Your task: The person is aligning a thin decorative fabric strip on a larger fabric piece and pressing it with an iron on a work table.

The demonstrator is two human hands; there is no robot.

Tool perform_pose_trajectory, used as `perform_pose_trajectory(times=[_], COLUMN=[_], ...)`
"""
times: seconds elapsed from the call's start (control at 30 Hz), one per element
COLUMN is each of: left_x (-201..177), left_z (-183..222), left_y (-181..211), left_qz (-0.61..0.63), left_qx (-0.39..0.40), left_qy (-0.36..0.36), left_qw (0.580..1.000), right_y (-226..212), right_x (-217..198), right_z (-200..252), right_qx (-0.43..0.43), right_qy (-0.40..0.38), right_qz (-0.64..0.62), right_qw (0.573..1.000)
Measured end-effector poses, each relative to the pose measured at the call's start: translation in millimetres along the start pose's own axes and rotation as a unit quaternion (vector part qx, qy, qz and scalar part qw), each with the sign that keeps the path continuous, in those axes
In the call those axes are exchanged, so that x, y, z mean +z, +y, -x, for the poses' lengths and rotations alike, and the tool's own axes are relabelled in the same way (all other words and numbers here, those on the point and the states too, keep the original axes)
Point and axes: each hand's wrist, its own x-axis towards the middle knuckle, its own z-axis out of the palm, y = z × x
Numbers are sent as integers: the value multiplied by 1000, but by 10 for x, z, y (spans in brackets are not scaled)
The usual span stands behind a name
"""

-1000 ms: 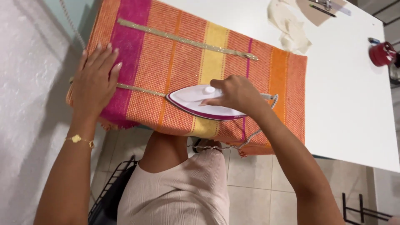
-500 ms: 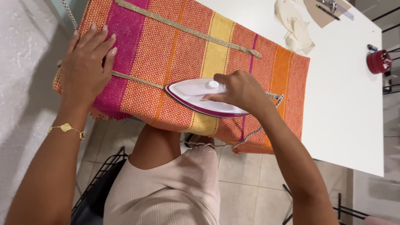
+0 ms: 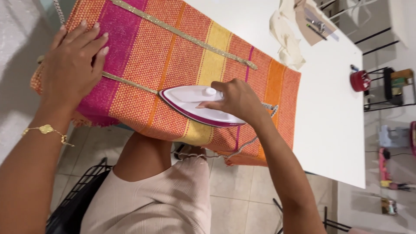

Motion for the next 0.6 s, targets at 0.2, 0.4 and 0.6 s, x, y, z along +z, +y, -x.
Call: perform_pose_trajectory(times=[0.2, 0.4, 0.6], left_x=[34, 77, 52], left_z=[-2, -20, -13], left_y=[8, 1, 10], left_qz=[4, 16, 14], left_qx=[-10, -17, -15], left_qy=[20, 17, 17], left_qw=[1000, 1000, 1000], right_y=[23, 577, 2149], right_x=[-170, -845, 475], right_z=[17, 555, 1116], right_qx=[14, 222, 281], right_qy=[-35, 260, 412], right_qz=[-178, -336, -99], right_qw=[983, 878, 861])
